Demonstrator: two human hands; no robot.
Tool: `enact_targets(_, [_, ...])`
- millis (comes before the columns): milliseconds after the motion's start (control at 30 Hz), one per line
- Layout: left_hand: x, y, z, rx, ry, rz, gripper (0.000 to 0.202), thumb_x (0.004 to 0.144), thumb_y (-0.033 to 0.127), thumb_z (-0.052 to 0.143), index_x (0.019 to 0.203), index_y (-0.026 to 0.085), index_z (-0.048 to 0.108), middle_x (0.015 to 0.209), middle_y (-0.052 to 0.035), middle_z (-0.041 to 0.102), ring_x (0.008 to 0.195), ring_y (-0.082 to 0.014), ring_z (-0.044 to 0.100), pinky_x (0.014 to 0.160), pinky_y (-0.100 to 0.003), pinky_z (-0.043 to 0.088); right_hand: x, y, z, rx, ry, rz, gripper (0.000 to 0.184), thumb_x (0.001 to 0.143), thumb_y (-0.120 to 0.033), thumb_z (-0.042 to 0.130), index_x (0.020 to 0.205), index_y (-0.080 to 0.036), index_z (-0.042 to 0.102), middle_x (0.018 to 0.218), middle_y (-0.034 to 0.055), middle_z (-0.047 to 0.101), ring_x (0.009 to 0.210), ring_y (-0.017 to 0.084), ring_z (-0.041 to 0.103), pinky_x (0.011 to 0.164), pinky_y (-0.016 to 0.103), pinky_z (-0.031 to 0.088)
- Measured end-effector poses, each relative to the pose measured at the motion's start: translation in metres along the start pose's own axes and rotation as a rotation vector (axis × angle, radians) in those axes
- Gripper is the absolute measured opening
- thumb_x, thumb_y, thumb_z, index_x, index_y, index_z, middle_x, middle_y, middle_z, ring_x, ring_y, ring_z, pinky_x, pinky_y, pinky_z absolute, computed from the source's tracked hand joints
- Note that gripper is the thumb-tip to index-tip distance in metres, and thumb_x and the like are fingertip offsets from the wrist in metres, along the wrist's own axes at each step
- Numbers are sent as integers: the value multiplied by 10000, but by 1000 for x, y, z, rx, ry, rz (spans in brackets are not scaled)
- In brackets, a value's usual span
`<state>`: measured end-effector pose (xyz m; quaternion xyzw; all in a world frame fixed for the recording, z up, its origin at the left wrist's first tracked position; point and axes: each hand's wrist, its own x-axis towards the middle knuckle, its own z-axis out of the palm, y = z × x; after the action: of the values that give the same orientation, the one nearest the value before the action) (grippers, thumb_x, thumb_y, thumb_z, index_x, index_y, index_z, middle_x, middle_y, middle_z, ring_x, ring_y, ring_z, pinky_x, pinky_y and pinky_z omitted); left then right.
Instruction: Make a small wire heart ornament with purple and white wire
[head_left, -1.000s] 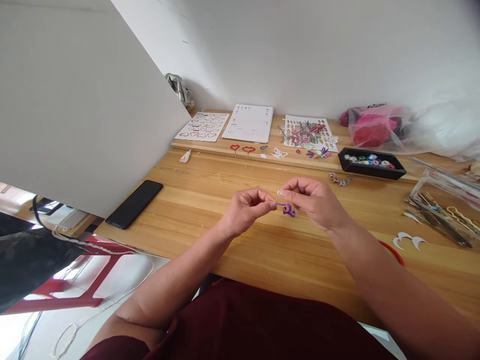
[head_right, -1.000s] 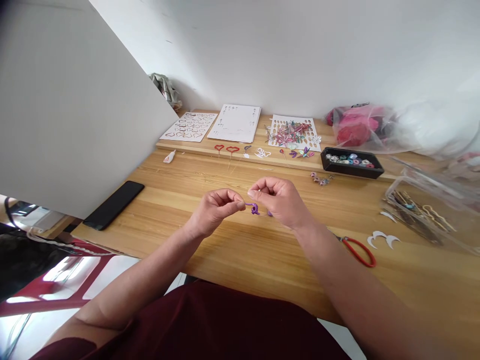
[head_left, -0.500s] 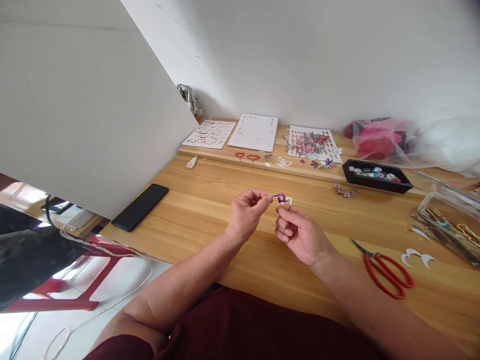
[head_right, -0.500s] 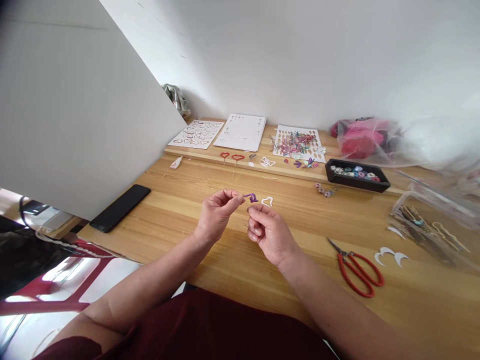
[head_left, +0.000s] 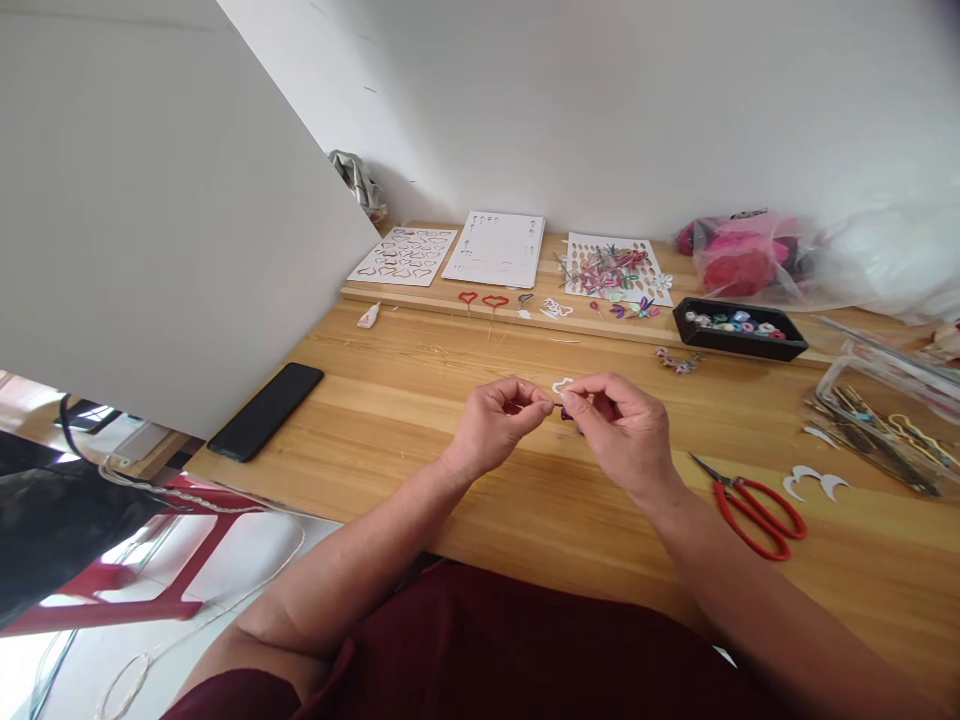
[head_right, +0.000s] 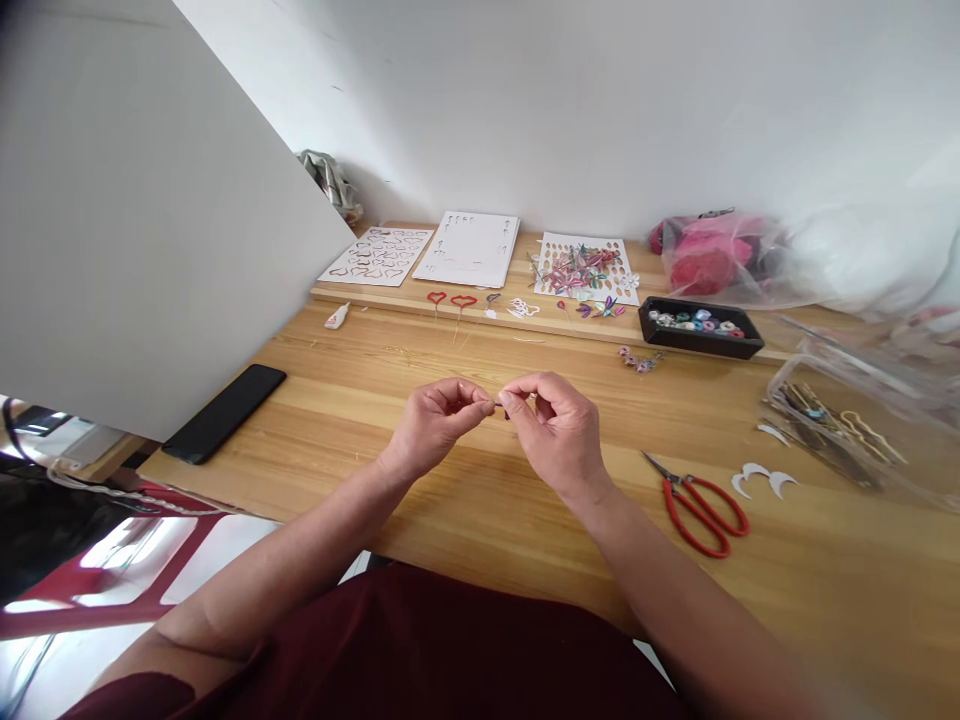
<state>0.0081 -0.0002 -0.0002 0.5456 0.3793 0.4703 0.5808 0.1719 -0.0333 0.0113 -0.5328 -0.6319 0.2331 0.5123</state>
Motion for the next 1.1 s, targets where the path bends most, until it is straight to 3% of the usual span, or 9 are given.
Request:
enact_targets(233, [1,-4,1,-41,-16,-3,262,740,370,794,784,136,683,765,-18,683,692,-99,576,687,-239,454,2,8,6,121,29,-19,85,886,-273,672,831,-209,683,705,-8,649,578,114,525,564,268,427])
enact_targets(367, [1,0,-6,52,-93,-11,322,740,336,797,978,146,693,898,-62,721,818,-142,637,733,-254,482,3,10,3,106,43,-4,86,879,-274,680,828,-205,684,720,-5,661,574,111,533,561,265,440])
enact_targets(467, [3,8,-13,184,-80,26,456,717,342,817,1112,158,684,977,-84,726,888,-166,652,697,-237,479,3,10,0,99,28,-14,81,880,-269,678,832,-204,685,729,-3,665,584,113,548,568,265,455])
enact_targets(633, [9,21,-23,302,-27,131,369,863,498,649,909,144,745,921,-87,755,861,-178,673,759,-273,507,2,8,0,44,-4,-52,86,882,-261,673,826,-198,685,695,-10,643,564,110,534,529,256,431])
enact_targets(733, [13,27,-27,361,-10,195,410,946,471,528,842,140,747,892,-91,764,863,-180,681,809,-285,514,2,9,-1,17,-14,-44,94,881,-270,675,821,-199,687,670,-15,628,546,109,530,512,253,425])
enact_targets(900, [23,34,-26,435,-115,240,331,923,422,580,991,149,754,968,-81,769,898,-184,685,789,-272,510,4,11,-5,-22,-18,-38,98,882,-281,672,832,-201,695,701,-3,656,544,112,548,514,254,447])
enact_targets(1033, [35,26,-20,417,-102,186,436,902,523,577,817,135,754,807,-78,757,774,-181,684,721,-271,506,6,14,-7,2,4,-45,80,873,-270,680,835,-201,697,725,3,669,572,118,564,547,261,473])
enact_targets(1100, [39,17,-18,381,-99,181,447,927,501,540,778,130,741,773,-79,747,744,-171,679,725,-272,511,6,16,-6,10,3,-49,69,868,-260,682,835,-201,694,728,2,669,578,118,566,549,261,469])
